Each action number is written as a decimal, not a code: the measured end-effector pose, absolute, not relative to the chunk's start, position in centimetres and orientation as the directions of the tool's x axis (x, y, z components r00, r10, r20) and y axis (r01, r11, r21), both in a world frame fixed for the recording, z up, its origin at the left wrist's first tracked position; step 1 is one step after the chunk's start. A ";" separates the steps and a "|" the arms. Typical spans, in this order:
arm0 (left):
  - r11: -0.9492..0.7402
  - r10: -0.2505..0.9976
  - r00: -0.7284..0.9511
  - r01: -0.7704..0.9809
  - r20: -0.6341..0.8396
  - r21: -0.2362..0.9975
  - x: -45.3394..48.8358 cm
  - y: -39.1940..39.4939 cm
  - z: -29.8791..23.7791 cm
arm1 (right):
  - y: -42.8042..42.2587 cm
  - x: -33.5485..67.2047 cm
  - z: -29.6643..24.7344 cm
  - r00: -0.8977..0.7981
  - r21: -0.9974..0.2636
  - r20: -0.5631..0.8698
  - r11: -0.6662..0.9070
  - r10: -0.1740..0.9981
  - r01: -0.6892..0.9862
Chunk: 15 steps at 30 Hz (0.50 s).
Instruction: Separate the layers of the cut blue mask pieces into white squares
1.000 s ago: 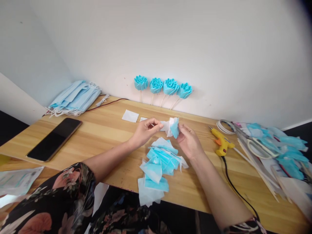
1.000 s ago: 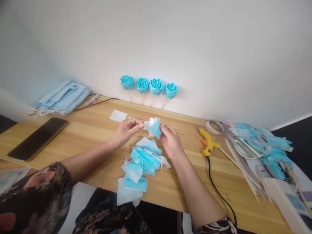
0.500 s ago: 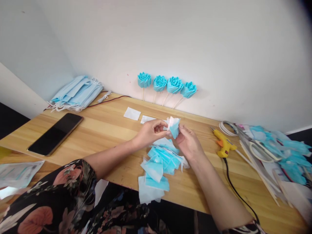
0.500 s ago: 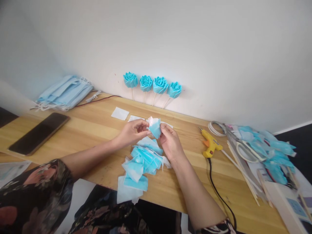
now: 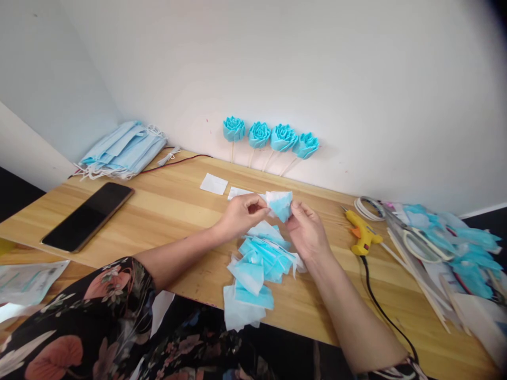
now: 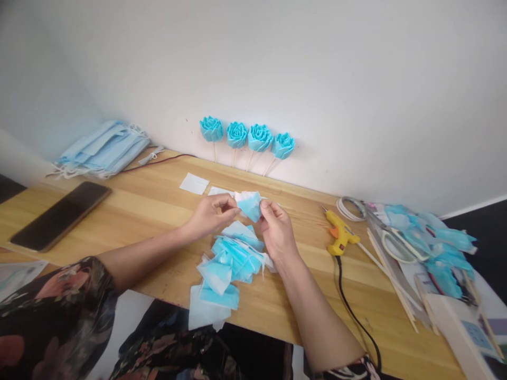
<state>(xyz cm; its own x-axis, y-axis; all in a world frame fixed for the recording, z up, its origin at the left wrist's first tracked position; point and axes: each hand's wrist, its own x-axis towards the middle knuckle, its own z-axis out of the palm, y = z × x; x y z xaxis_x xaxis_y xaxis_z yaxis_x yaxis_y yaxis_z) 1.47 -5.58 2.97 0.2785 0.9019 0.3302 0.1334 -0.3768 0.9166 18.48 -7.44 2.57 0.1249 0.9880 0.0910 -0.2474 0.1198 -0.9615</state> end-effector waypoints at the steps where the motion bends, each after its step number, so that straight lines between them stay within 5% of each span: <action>1: -0.374 0.903 0.280 0.134 0.327 0.918 1.5 -5.6 3.0 | -7.4 18.5 2.5 0.134 -0.961 0.094 0.125 0.986 -0.245; 15: -0.395 0.873 0.386 0.200 0.298 0.897 1.4 -5.1 1.9 | -7.2 18.7 2.4 0.191 -0.942 0.075 0.132 0.979 -0.309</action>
<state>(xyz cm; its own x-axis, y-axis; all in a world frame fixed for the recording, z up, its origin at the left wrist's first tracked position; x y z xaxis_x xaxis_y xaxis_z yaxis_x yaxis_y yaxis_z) 1.40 -5.11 1.88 0.3862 0.8730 0.2980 0.1998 -0.3945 0.8969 18.73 -7.17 2.44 0.1907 0.9788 0.0745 -0.3088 0.1319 -0.9419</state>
